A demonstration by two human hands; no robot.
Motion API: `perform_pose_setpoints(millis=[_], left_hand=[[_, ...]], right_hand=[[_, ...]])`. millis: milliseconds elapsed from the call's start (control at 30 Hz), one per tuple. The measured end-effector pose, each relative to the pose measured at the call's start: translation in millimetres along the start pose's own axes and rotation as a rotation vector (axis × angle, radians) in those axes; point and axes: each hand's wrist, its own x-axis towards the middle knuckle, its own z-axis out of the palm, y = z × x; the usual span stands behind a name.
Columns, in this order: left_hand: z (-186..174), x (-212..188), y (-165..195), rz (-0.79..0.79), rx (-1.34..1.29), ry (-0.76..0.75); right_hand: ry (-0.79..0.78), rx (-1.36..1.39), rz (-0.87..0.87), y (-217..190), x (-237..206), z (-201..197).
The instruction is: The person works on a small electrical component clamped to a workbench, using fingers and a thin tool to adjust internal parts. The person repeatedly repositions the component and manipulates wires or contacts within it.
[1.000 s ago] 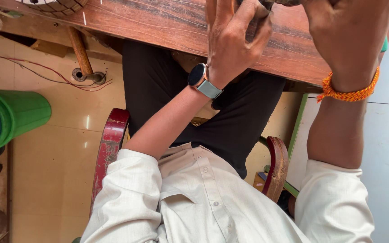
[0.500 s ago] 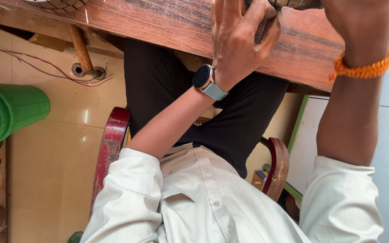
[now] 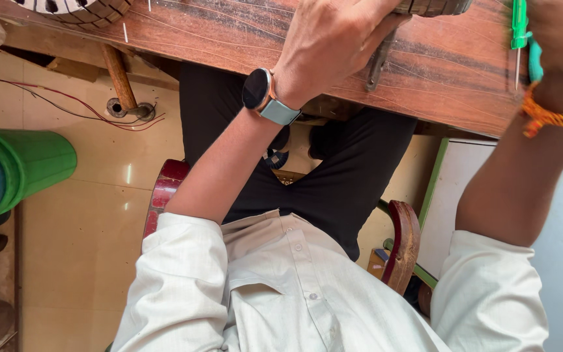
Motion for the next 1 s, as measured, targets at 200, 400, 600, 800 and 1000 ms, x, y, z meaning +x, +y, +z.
perform_pose_setpoints(millis=[200,400,600,800,1000], left_hand=[[1,1,6,-0.024,0.048,0.01],[3,7,-1,-0.095,-0.02,-0.147],[4,5,-6,-0.081,-0.097,-0.095],[8,3,-12,-0.078,-0.197,-0.075],[2,5,-16,-0.091,-0.272,-0.117]], right_hand=[[-0.069,0.187,0.19,-20,-33,-10],[-0.08,0.203,0.09,-16,-32,-8],[0.002,0.197,0.057,-16,-40,9],[0.027,0.183,0.04,-22,-37,11],[0.004,0.116,-0.069,-47,-40,18]])
